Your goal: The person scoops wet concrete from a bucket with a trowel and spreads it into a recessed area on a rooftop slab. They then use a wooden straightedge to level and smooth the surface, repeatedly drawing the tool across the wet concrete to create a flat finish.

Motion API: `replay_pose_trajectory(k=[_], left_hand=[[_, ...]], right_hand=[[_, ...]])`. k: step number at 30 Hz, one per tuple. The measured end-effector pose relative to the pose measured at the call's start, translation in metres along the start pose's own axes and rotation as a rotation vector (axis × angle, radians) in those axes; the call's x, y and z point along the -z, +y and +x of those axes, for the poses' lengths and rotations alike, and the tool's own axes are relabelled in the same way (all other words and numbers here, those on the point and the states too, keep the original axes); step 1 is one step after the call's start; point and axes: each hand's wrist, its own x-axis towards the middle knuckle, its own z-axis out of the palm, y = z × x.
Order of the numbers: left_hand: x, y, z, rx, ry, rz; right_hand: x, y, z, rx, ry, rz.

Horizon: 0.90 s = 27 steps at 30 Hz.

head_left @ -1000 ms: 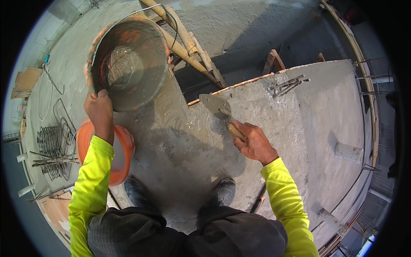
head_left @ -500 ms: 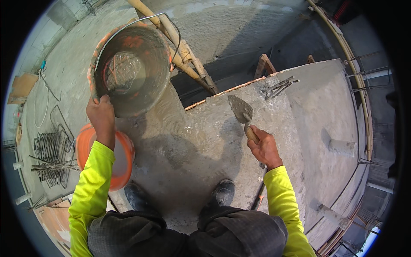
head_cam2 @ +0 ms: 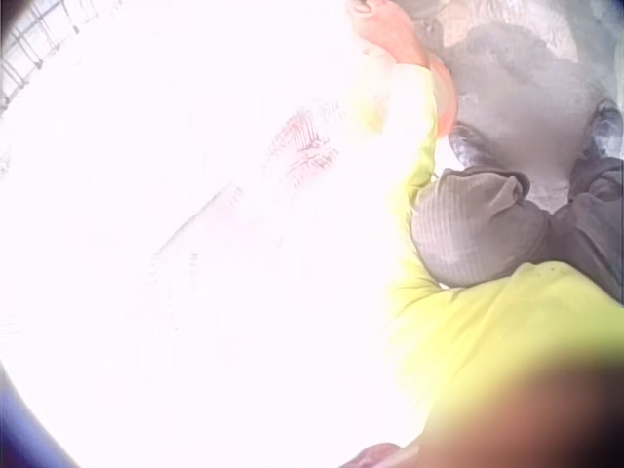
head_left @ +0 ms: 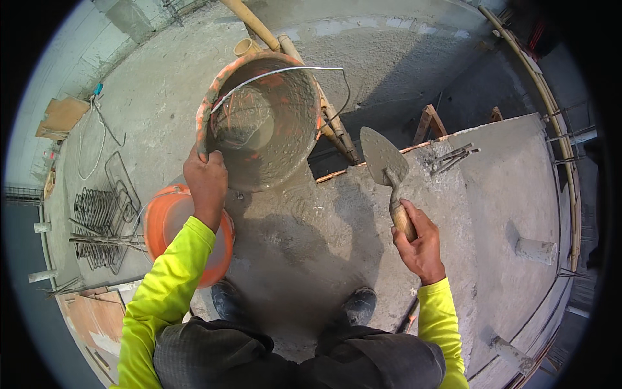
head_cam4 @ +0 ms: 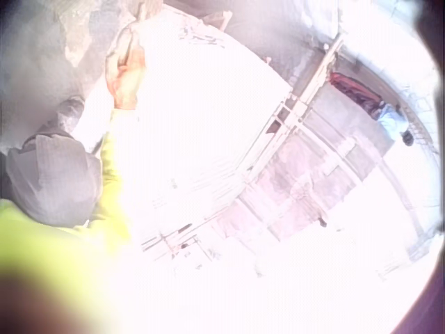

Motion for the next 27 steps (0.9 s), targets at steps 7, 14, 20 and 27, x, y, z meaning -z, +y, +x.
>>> replay_pose_trajectory(k=[7,14,20,27], left_hand=[[-0.022,0.02,-0.023,-0.047,-0.104,-0.037],[-0.029,0.038,-0.03,-0.116,-0.141,-0.072],[-0.032,0.04,-0.028,-0.239,-0.111,-0.085],[-0.04,0.047,-0.035,-0.193,-0.079,-0.079]], right_hand=[[-0.044,-0.08,0.113,0.282,-0.176,-0.448],[-0.08,-0.094,0.157,0.341,-0.512,-0.685],[-0.062,-0.108,0.157,0.316,-0.284,-0.794],[-0.046,-0.111,0.142,0.307,-0.161,-0.775]])
